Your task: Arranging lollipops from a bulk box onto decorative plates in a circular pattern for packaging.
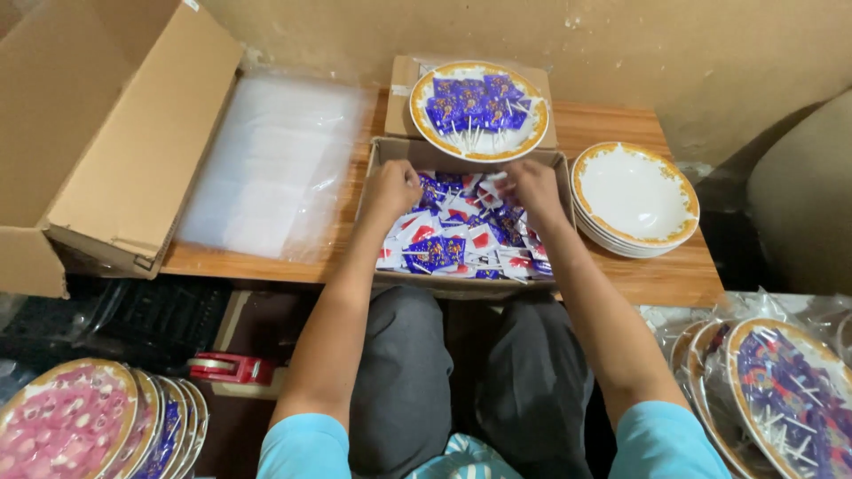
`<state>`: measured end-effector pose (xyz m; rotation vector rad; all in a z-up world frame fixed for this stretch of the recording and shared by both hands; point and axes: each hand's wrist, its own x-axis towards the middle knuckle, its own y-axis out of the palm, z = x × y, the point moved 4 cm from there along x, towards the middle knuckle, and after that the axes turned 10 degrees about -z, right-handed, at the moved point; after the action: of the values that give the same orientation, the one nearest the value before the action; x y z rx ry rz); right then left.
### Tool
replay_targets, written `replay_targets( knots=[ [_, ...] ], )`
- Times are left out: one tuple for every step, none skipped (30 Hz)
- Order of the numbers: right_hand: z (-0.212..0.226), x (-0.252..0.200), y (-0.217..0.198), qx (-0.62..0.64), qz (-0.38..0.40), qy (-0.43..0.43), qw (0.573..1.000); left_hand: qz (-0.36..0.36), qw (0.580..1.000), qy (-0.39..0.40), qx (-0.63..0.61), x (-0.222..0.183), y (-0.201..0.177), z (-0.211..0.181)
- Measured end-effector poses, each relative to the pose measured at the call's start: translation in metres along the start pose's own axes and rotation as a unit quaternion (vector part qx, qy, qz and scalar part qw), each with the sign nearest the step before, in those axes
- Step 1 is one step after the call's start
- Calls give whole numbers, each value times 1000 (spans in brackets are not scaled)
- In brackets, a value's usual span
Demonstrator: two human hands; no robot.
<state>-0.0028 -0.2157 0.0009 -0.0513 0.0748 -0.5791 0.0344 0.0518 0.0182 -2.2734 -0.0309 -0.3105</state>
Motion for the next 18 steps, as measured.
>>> replay_targets(
  knots=[
    [-6,12,3,2,2,-8,1000,-8,1000,3,-1,6,-1,2],
    [-13,17,8,-202,43,-135,969,10,998,33,53,4,3,4],
    [-23,21,15,-393,82,-254,880,27,992,63,108,2,9,8],
    [-22,17,20,-394,85,-251,880,31,992,59,108,6,23,16],
    [-20,11,30,-457,116,-328,819,14,983,93,157,10,36,22],
    [-22,2,40,-512,148,-399,746,-1,970,126,206,10,50,30],
    [-23,3,40,-512,154,-395,747,5,971,121,207,7,50,30],
    [-23,2,42,-509,165,-431,727,-23,961,153,231,3,48,26],
    [-22,1,42,-503,177,-466,706,-51,948,185,254,0,46,21],
    [-19,-2,40,-503,171,-470,705,-57,947,189,255,-8,33,16],
    [-14,-7,38,-494,155,-495,698,-35,952,180,246,-16,20,12],
    [-4,-8,36,-486,136,-522,687,-17,956,172,236,-20,7,5],
    [8,-11,27,-486,126,-529,684,-26,955,179,235,-23,-9,-4],
    [22,-17,17,-436,102,-527,723,6,964,156,214,-30,-22,-8],
    [34,-22,7,-383,77,-523,757,39,971,133,193,-38,-34,-11],
    [40,-20,-4,-383,75,-528,754,33,971,136,192,-33,-37,-9],
    [42,-12,-16,-382,68,-466,795,55,977,113,175,-28,-37,-4],
    [40,-7,-30,-379,63,-400,832,79,980,89,158,-26,-36,1]
  ],
)
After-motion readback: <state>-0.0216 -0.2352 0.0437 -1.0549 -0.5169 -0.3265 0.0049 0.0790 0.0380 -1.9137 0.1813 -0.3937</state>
